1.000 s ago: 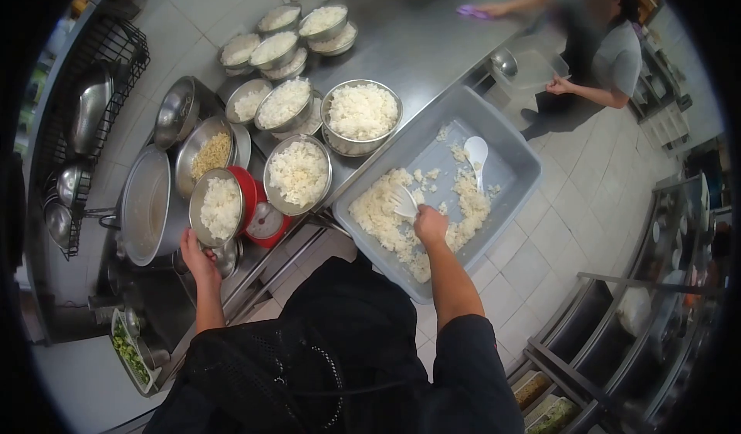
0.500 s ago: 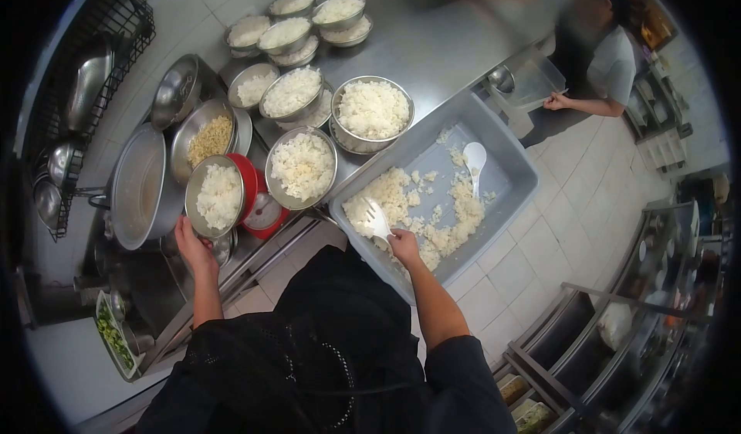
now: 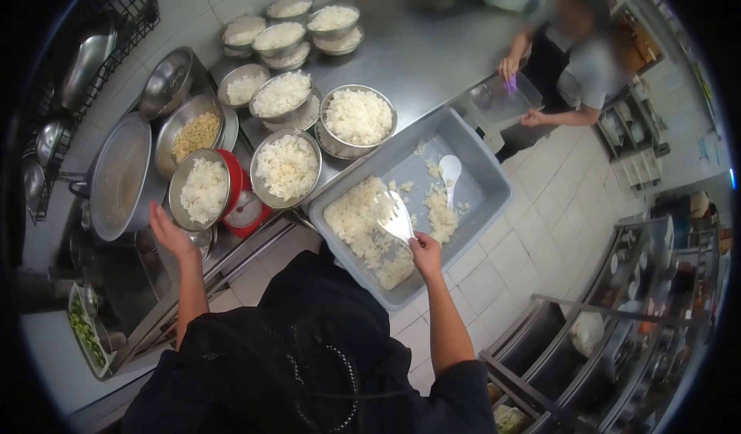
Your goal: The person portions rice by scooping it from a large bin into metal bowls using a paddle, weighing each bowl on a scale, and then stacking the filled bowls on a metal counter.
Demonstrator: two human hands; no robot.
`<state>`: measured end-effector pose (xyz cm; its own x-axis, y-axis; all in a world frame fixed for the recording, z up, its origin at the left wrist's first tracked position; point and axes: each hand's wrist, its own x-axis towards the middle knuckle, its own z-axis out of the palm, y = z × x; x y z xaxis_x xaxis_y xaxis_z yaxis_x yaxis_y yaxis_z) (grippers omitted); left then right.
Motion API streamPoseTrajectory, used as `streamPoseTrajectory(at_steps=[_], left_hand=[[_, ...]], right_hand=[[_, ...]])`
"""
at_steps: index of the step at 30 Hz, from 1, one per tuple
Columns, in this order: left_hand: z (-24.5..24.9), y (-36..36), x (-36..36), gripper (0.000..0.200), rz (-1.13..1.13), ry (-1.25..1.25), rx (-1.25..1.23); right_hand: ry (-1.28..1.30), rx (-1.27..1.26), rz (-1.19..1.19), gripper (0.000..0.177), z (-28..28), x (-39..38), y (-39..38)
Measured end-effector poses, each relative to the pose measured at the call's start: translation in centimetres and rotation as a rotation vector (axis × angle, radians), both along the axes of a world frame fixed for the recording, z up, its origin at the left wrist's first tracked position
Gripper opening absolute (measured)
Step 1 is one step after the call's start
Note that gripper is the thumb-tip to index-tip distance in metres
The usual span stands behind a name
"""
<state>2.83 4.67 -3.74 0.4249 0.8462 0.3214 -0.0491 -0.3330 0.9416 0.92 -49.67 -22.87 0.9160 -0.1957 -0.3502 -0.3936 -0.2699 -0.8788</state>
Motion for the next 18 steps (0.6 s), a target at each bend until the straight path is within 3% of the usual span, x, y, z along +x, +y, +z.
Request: streamPoseTrajectory(at_steps=[6, 10, 13, 15, 16, 18], left_hand=[[-0.8, 0.1, 0.6, 0.05, -0.089, -0.028, 0.09], [-2.4, -0.1, 0.7, 0.051, -0.08, -0.068, 0.023], [-1.9, -1.2, 0.9, 0.051, -0.09, -0.123, -0.081], [-1.7, -1.5, 0.9, 0.052, -0.058, -0.102, -0.045], [-1.6, -1.6, 1.0, 0.052, -0.037, -0.071, -0.012], [-1.0, -1.9, 1.0, 0.051, -0.01, -0.06, -0.008]], right_hand=[[-0.183, -0.135, 0.194, 0.029, 16.4, 4.2, 0.8], [-0.256, -0.119, 0.424, 0.026, 28.4, 7.6, 8.8], [-0.443, -0.061, 0.588, 0.03, 31.2, 10.0, 16.7], [-0.552, -0.34, 0.661, 0.032, 32.6, 10.4, 22.0], [-0.733, -0.462, 0.711, 0.027, 32.1, 10.6, 24.3], [-0.77, -0.733, 0.798, 0.024, 32.6, 10.8, 27.9]])
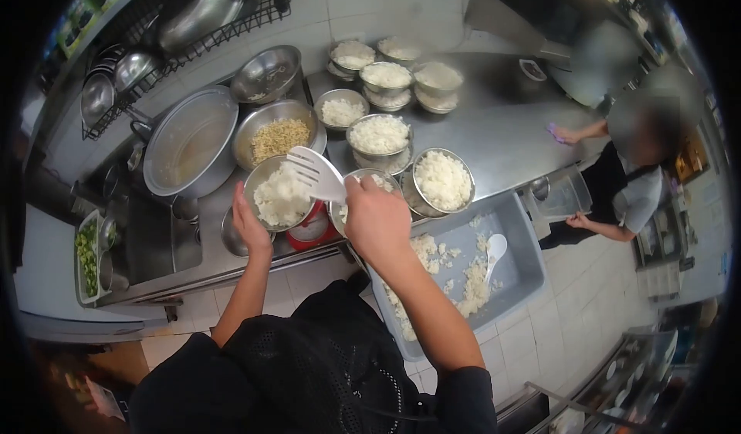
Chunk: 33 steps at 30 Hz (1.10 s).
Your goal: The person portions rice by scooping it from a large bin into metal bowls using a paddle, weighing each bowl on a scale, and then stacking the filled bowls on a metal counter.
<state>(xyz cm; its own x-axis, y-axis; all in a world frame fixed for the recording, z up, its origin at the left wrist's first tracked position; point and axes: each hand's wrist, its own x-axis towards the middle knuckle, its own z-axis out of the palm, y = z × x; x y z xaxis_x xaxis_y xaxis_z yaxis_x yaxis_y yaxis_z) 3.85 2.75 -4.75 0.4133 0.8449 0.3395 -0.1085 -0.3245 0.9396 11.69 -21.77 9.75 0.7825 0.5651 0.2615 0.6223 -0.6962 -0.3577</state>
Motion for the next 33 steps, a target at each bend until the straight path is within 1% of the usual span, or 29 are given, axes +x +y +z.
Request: streamPoseTrajectory(at_steps=[1, 3, 4, 6, 7, 8, 9, 10, 11, 12, 14, 15, 17, 18, 19, 20, 22, 23, 24, 25, 26, 27, 28, 30, 31, 32, 33], left_hand=[[0.2, -0.1, 0.1, 0.051, 0.003, 0.009, 0.002], [0.1, -0.1, 0.0, 0.051, 0.009, 0.015, -0.007], [0.1, 0.0, -0.1, 0.051, 0.018, 0.023, -0.012], [0.2, 0.1, -0.4, 0.052, 0.006, -0.001, -0.032], [0.2, 0.2, -0.6, 0.053, 0.008, 0.009, -0.032], [0.2, 0.4, -0.7, 0.053, -0.003, 0.023, -0.033], [0.1, 0.7, -0.7, 0.053, -0.008, 0.003, -0.065], [0.3, 0.7, -0.8, 0.053, -0.012, -0.019, -0.097], [0.5, 0.7, -0.8, 0.053, 0.0, -0.01, -0.107], [0.7, 0.8, -0.8, 0.053, -0.009, -0.001, -0.107], [0.9, 1.0, -0.8, 0.053, 0.001, -0.028, -0.148], [0.7, 1.3, -0.8, 0.053, 0.0, -0.02, -0.146], [0.2, 2.2, -0.9, 0.053, 0.025, 0.008, -0.116], [0.3, 2.6, -1.0, 0.053, 0.018, 0.017, -0.111], [0.4, 2.9, -0.9, 0.053, 0.033, 0.037, -0.11], [0.6, 3.2, -0.9, 0.053, 0.046, 0.054, -0.109], [0.9, 3.8, -0.8, 0.052, 0.035, 0.067, -0.11], [1.1, 4.1, -0.7, 0.051, 0.035, 0.077, -0.118], [1.2, 4.3, -0.6, 0.051, 0.019, 0.076, -0.109], [1.1, 4.5, -0.5, 0.051, -0.009, 0.161, -0.133], [1.0, 4.8, -0.4, 0.053, -0.039, 0.246, -0.156], [0.2, 6.0, -0.4, 0.054, -0.09, 0.241, -0.256], [-0.7, 7.3, -0.5, 0.054, -0.114, 0.244, -0.249], [-2.8, 8.9, -0.3, 0.05, -0.142, 0.285, -0.464], [-2.8, 9.3, -0.2, 0.047, -0.179, 0.308, -0.495], [-2.4, 9.0, 0.0, 0.045, -0.22, 0.335, -0.527], [-1.0, 7.7, 0.0, 0.041, -0.227, 0.366, -0.548]], right_hand=[[0.003, 0.0, 0.013, 0.024, -0.2, 0.6, 0.7], [-0.155, 0.063, 0.003, 0.025, -0.8, 1.5, 2.0], [-0.147, 0.058, 0.013, 0.025, -0.8, 1.5, 1.9], [0.034, 0.279, -0.028, 0.026, -0.7, 1.5, 1.0], [0.036, 0.338, -0.019, 0.028, -1.4, 1.6, 0.4], [0.047, 0.337, -0.034, 0.028, -3.2, 1.8, -0.4], [0.25, 0.594, -0.003, 0.028, -5.7, 1.8, -1.4], [0.45, 0.853, 0.027, 0.029, -6.7, 1.3, -2.7], [0.676, 0.858, -0.057, 0.031, -7.4, 0.3, -5.0], [0.84, 0.968, -0.167, 0.031, -9.3, -0.9, -7.1], [0.941, 1.11, -0.321, 0.033, -13.8, -4.2, -11.8], [0.923, 1.103, -0.495, 0.034, -16.8, -6.2, -14.1], [0.961, 1.092, -0.759, 0.031, -21.0, -10.7, -18.6], [0.987, 1.004, -0.857, 0.029, -24.6, -13.2, -21.5], [1.01, 0.916, -0.953, 0.027, -27.7, -15.5, -23.9], [1.011, 0.928, -0.962, 0.027, -29.0, -17.6, -25.3], [1.032, 0.819, -1.101, 0.028, -30.6, -20.7, -26.8], [1.032, 0.833, -1.109, 0.028, -31.5, -21.6, -27.0], [1.005, 0.828, -1.114, 0.033, -32.0, -22.3, -26.8], [0.977, 0.824, -1.12, 0.038, -32.7, -22.7, -26.6], [0.973, 0.843, -1.131, 0.038, -33.5, -22.7, -26.1], [0.958, 0.853, -1.114, 0.044, -34.1, -22.2, -25.0], [0.941, 0.861, -1.103, 0.05, -34.9, -21.6, -24.1], [0.824, 0.632, -1.017, 0.055, -39.1, -20.4, -23.8], [0.715, 0.576, -1.007, 0.055, -42.5, -19.6, -23.8], [0.609, 0.511, -1.001, 0.055, -44.8, -18.9, -24.4], [0.623, 0.528, -1.071, 0.055, -44.5, -17.8, -24.9]])
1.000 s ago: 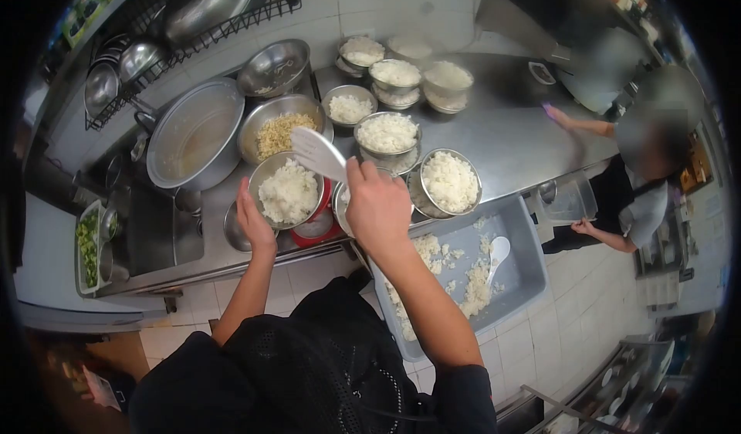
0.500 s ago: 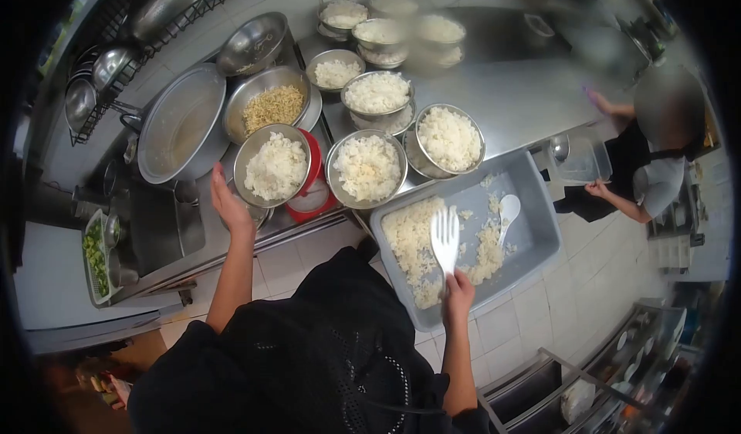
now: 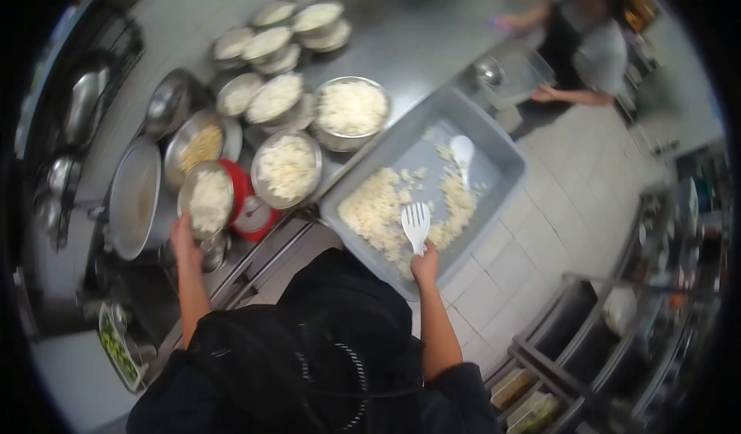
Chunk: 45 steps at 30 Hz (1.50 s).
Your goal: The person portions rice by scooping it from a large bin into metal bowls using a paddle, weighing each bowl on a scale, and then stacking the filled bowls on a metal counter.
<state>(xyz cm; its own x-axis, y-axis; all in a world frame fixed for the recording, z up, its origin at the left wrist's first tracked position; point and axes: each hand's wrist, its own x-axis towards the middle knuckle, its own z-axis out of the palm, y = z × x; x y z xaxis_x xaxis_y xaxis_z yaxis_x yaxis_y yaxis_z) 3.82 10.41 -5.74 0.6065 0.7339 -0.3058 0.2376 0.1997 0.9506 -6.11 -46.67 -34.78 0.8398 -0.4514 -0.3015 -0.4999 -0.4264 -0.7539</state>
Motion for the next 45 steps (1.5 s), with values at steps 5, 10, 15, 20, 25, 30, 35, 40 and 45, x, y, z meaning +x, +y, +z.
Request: streamPoseTrajectory(at_steps=[5, 10, 15, 20, 25, 30, 35, 40, 45], left_hand=[[1.1, 0.2, -0.8, 0.025, -0.104, 0.009, 0.031], [3.7, 1.0, -3.4, 0.022, -0.122, -0.117, 0.171], [8.2, 1.2, -5.1, 0.028, -0.129, -0.13, 0.199], [8.5, 1.9, -5.2, 0.028, -0.105, -0.133, 0.192], [8.3, 1.5, -4.0, 0.029, -0.099, -0.112, 0.175], [9.2, -1.2, -2.7, 0.032, -0.169, -0.174, 0.127], [10.1, -5.0, -1.6, 0.021, -0.286, -0.212, 0.132], [8.6, -10.1, -0.3, 0.017, -0.499, -0.233, 0.102], [4.0, -19.4, 0.5, 0.015, -0.656, -0.125, 0.049]], right_hand=[[0.208, -0.274, -0.144, 0.052, 5.4, 6.3, -2.4], [0.164, -0.199, -0.166, 0.052, 3.8, 10.7, -4.6], [0.029, -0.206, -0.022, 0.052, 4.5, 15.7, -5.2], [0.142, -0.388, 0.249, 0.05, 4.9, 17.5, -4.1], [0.133, 0.142, 0.064, 0.047, -2.6, 16.8, 0.0], [0.099, 0.829, -0.229, 0.053, -2.6, 15.8, 2.3], [-0.047, 0.816, -0.136, 0.052, 1.6, 16.0, -0.8], [-0.187, 0.72, -0.003, 0.051, 11.3, 15.9, -3.8], [-0.289, 0.605, 0.097, 0.048, 24.6, 11.7, -3.9]])
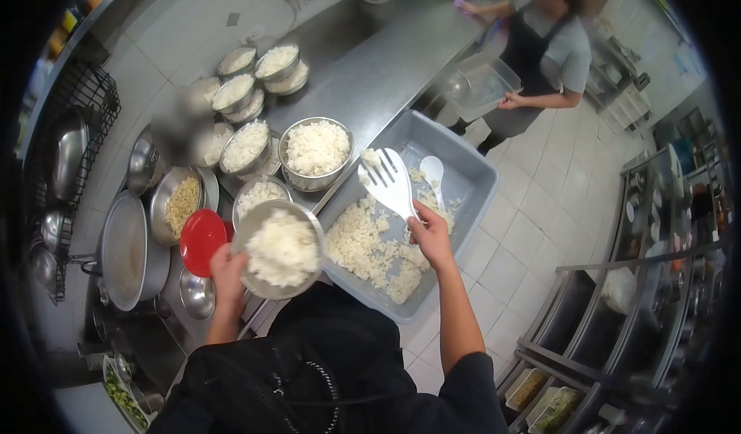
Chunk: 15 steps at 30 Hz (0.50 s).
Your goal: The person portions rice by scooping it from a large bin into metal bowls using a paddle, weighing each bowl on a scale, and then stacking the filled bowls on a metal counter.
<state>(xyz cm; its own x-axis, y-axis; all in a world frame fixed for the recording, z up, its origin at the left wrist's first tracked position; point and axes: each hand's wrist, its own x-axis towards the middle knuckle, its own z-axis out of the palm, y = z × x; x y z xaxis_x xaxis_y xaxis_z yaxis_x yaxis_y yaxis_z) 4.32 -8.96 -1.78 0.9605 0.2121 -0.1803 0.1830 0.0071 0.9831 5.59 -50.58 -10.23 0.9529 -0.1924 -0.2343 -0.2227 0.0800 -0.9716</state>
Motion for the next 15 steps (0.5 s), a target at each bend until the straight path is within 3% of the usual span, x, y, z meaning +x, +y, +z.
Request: streamPoseTrajectory(at_steps=[1, 2, 4, 5, 7, 8, 10, 11, 13, 15], left_hand=[[0.5, -2.4, 0.2, 0.014, -0.041, 0.027, 0.048], [-2.3, -3.0, 0.8, 0.011, -0.089, -0.002, 0.137], [-5.7, -5.2, 1.9, 0.012, -0.088, -0.004, 0.31], [-6.3, -6.0, 2.2, 0.01, -0.112, 0.011, 0.371], [-6.0, -7.4, 2.7, 0.008, -0.142, 0.022, 0.423], [-5.3, -7.8, 2.8, 0.011, -0.155, 0.014, 0.395], [-4.6, -8.0, 2.8, 0.015, -0.147, 0.005, 0.378], [-4.2, -7.7, 2.8, 0.015, -0.155, 0.02, 0.342], [-3.8, -6.8, 2.9, 0.017, -0.146, 0.057, 0.235], [-4.2, -5.1, 3.0, 0.014, -0.132, 0.098, 0.144]], right_hand=[[-0.036, -0.039, 0.02, 0.046, 2.4, -1.3, 0.4], [-0.038, -0.044, 0.032, 0.046, 4.3, -2.5, 0.9], [-0.457, -0.636, 0.099, 0.042, 7.5, -4.9, 1.7], [-0.452, -0.641, 0.104, 0.042, 9.4, -6.0, 2.3], [-0.27, -1.06, 0.033, 0.04, 12.1, -7.7, 3.2], [-0.268, -1.066, 0.033, 0.04, 11.2, -8.3, 2.8], [-0.413, -0.735, -0.105, 0.035, 7.9, -9.2, 2.3], [-0.431, -0.713, -0.086, 0.035, 6.9, -9.4, 2.9], [-0.205, -0.074, -0.408, 0.04, 4.8, -10.3, 4.4], [-0.095, 0.012, -0.483, 0.042, 2.3, -11.0, 5.6]])
